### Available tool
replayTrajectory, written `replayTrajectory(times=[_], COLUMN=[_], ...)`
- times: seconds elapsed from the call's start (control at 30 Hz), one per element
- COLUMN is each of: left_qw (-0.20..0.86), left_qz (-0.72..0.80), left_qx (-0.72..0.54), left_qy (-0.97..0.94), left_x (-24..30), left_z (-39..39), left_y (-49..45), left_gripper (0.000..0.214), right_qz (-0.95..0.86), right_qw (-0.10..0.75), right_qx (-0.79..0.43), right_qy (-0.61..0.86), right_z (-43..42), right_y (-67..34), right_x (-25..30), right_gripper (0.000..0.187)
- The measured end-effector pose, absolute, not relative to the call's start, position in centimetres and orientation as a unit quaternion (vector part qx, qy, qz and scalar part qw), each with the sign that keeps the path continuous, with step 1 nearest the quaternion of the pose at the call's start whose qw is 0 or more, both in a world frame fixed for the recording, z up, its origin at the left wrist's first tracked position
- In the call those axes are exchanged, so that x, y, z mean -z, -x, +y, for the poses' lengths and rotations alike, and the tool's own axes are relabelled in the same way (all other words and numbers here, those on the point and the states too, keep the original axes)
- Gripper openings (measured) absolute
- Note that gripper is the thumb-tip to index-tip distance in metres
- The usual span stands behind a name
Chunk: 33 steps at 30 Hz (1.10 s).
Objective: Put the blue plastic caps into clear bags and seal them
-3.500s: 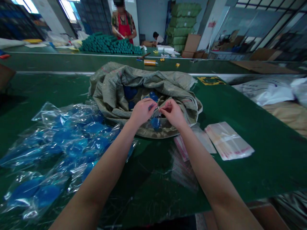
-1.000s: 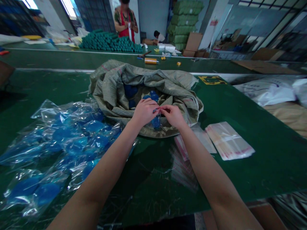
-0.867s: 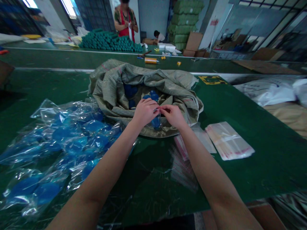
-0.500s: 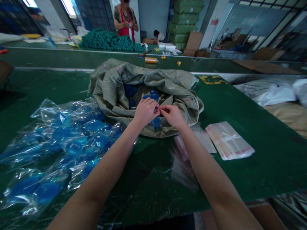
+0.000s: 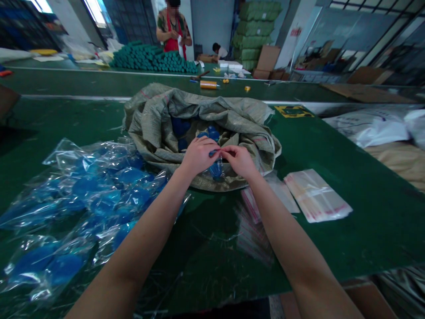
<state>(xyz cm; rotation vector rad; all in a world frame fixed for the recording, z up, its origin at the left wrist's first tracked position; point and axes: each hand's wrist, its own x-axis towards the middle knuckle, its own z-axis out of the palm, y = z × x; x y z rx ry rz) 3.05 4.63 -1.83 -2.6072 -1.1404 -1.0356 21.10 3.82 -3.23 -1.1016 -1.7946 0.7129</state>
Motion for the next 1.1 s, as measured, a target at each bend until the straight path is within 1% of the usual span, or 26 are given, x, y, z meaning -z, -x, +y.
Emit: replayTrajectory(times=[0.17,0.53,0.93,1.1], left_qw=[0.094,0.104,0.038,-0.015], left_qz=[-0.375,-0.408,-0.417,-0.416], left_qx=[0.313,0.325,0.384,0.429], left_qy=[0.868,0.847,0.823,0.802], left_x=[2.0,1.7,2.4,2.2], left_z=[4.7,4.1,4.8,4.8], left_y=[-3.1,-4.0,-3.9,-3.8], left_gripper=[0.023,0.013,0.004,0.006], right_qz=[-0.743,-0.747,-0.738,-0.719], right_qw=[0.429,0.437,0.444,0.454], right_qx=[-0.261,-0.270,-0.281,-0.296], right_qy=[0.442,0.422,0.424,0.435], right_z=[3.8,3.7,3.8,3.8], right_y=[-21.2,-20.8,-21.1,-21.1], right_x=[3.1,3.3,3.1,3.1], right_gripper=[0.017,0.016,0.015,0.011])
